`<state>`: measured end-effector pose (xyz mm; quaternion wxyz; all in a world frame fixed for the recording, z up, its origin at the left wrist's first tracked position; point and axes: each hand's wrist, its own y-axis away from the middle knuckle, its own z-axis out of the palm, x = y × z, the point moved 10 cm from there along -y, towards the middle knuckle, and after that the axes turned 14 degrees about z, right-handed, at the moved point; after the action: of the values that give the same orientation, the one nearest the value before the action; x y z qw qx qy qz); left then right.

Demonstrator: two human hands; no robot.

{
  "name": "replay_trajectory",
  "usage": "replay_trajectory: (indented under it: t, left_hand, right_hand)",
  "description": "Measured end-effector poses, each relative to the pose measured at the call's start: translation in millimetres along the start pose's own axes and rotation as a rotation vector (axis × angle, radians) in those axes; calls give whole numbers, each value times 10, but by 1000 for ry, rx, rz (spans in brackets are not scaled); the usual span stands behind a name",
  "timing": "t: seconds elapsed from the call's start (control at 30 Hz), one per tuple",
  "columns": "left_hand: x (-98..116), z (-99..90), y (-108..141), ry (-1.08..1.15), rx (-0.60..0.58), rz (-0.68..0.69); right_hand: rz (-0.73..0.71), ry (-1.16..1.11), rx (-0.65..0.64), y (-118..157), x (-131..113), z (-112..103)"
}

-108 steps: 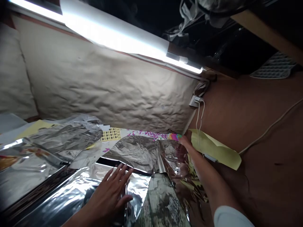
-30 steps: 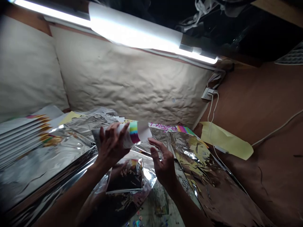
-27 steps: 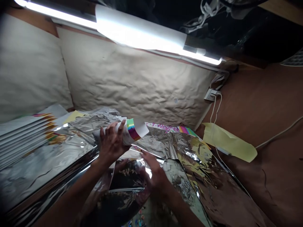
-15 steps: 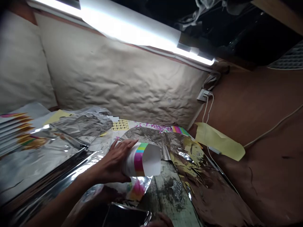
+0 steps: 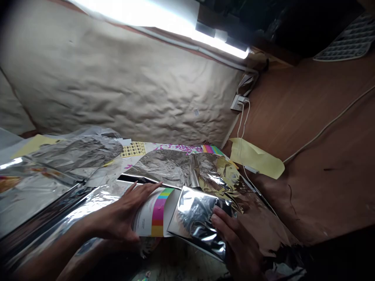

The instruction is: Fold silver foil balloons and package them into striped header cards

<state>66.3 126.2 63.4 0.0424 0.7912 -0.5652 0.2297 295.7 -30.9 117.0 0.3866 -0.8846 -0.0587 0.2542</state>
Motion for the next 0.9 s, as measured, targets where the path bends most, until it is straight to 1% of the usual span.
replay_trajectory:
  t: [0.1, 0.17, 0.3, 0.37, 0.43, 0.5, 0.53, 0.6, 0.63, 0.67, 0.7, 0.73, 0.8, 0.83, 0.87, 0.9]
  left_hand:
    - [33, 32, -7, -31, 14, -5]
    - [43, 63, -14, -49, 11, -12]
    - [43, 119, -30, -89, 7, -25]
    - [21, 138, -26, -115, 5, -38]
    - [-5, 163, -18, -132, -5, -45]
    - [-27, 187, -9, -147, -17, -46]
    - [-34, 196, -7, -156, -22, -47]
    - [-27, 200, -11, -181, -25, -46]
    - [-11, 197, -18, -198, -23, -45]
    - [16, 189, -28, -218, -17, -42]
    - [53, 173, -41, -243, -3, -38]
    - [98, 152, -55, -271, 16, -32]
    - [198, 108, -82, -330, 62, -14]
    - [247, 82, -93, -360, 92, -1]
    - [285, 54, -98, -389, 125, 7]
    - [313, 27, -98, -417, 159, 15]
  right_hand:
    - [-133, 79, -84, 52, -98, 213]
    - [-138, 73, -105, 117, -86, 263]
    - [-47, 28, -99, 234, -3, 283]
    - [13, 9, -113, 288, 56, 329]
    - [32, -27, -163, 347, 85, 404]
    - [62, -90, -250, 398, 119, 486]
    - [120, -141, -316, 419, 168, 539]
    - [315, -320, -462, 474, 305, 658]
    - [424, -448, -514, 507, 363, 710]
    - [539, -581, -535, 537, 421, 755]
    - [658, -694, -510, 558, 493, 784]
    - [771, -769, -436, 567, 581, 791]
    - [941, -808, -208, 556, 753, 748]
    - [985, -796, -97, 530, 806, 714]
    - [999, -785, -9, 481, 824, 683]
    - [990, -786, 52, 411, 813, 663]
